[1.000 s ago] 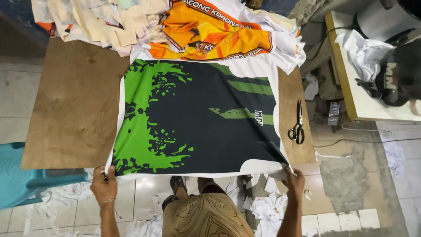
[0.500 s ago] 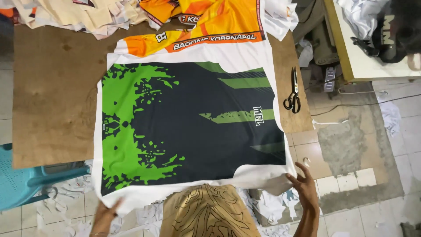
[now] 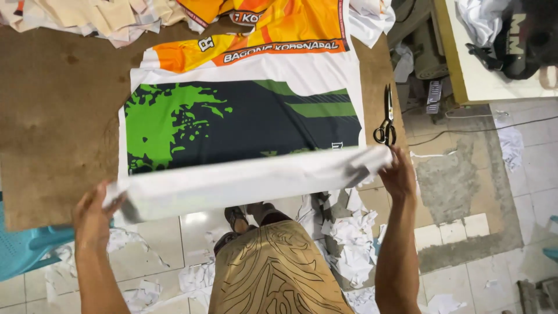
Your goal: Cutting out printed garment patterns from fabric sheets using hand scissors on a wooden table.
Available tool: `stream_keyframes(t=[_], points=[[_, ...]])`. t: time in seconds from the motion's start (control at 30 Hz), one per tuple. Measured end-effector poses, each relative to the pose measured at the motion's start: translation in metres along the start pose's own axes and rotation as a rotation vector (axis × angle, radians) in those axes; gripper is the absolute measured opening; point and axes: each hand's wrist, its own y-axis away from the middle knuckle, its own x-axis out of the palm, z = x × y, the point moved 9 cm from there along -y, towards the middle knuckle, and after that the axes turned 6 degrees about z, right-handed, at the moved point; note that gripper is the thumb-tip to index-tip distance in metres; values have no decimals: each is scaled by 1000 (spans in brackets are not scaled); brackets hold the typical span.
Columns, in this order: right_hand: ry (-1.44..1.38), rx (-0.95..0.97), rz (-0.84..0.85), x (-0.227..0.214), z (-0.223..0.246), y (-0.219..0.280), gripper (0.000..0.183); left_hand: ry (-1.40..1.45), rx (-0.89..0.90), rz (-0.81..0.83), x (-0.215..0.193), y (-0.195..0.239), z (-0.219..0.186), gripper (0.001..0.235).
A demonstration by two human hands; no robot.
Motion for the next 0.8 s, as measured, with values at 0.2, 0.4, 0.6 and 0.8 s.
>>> stream_keyframes(t=[0.2, 0.4, 0.6, 0.8], points=[[56, 140, -242, 6, -17, -108, 32, -106, 24, 90, 69, -94, -41, 33], [124, 102, -213, 8, -52, -152, 19, -316, 137, 31, 90, -154, 15, 80], [1782, -174, -309, 48, -85, -100, 67, -1159, 230, -142, 144, -46, 33, 92], [1898, 169, -257, -4, -118, -72, 66, -1313, 112, -79, 122, -8, 58, 82]])
